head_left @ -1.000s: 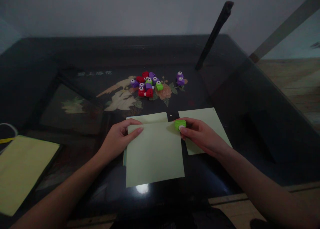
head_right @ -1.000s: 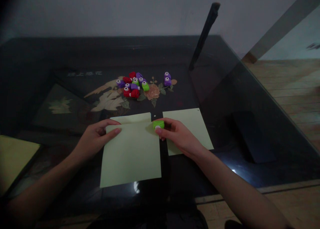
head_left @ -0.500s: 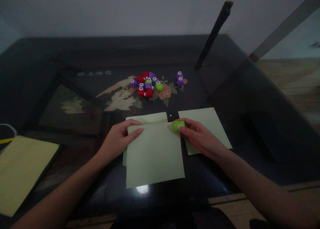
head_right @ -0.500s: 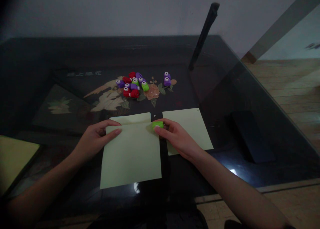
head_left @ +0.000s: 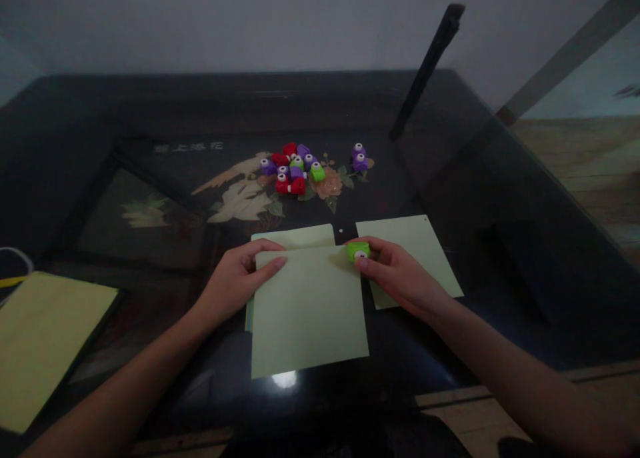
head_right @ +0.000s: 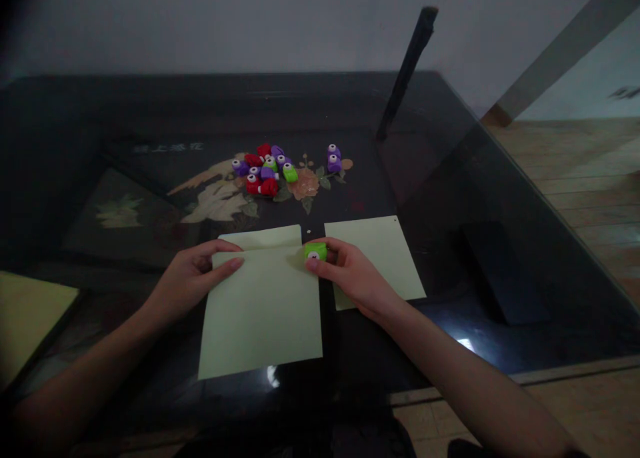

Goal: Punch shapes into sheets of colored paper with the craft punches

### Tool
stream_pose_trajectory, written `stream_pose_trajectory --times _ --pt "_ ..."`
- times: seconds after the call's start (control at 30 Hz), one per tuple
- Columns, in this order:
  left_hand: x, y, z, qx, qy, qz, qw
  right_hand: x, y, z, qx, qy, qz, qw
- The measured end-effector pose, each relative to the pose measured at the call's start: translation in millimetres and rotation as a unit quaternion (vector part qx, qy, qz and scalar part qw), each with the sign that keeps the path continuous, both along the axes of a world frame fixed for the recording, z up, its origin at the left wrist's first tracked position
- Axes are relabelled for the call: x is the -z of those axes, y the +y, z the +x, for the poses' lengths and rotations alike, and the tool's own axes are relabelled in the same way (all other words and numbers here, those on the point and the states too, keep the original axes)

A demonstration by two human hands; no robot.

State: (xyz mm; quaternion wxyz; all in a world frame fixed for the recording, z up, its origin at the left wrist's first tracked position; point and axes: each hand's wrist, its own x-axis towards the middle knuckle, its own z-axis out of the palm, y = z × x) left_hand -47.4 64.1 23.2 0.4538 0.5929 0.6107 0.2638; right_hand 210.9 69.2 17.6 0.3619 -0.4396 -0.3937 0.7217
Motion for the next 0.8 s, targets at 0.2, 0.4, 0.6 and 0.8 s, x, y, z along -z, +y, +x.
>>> stream_pose_trajectory --times 0.2,0.4,0.6,0.8 --pt "-1.4 -0.1 1.2 -0.007 -0.029 -0.026 0.999 0.2 -1.0 0.5 -0.004 0.01 -0.011 1.0" --pt "-1.6 -0.3 2.9 -0.014 -0.044 -0.022 0.999 2.0 -1.5 0.6 -0.003 0.001 0.0 1.0" --pt "-2.9 -0.5 2.6 -0.011 -0.039 -0.021 0.999 2.1 -1.8 -0.7 0.006 -0.002 -0.011 1.0" --pt "0.1 0.0 1.5 -0.007 -0.044 -0.028 0.999 3.9 -1.6 -0.4 0.007 -0.005 -0.006 1.0"
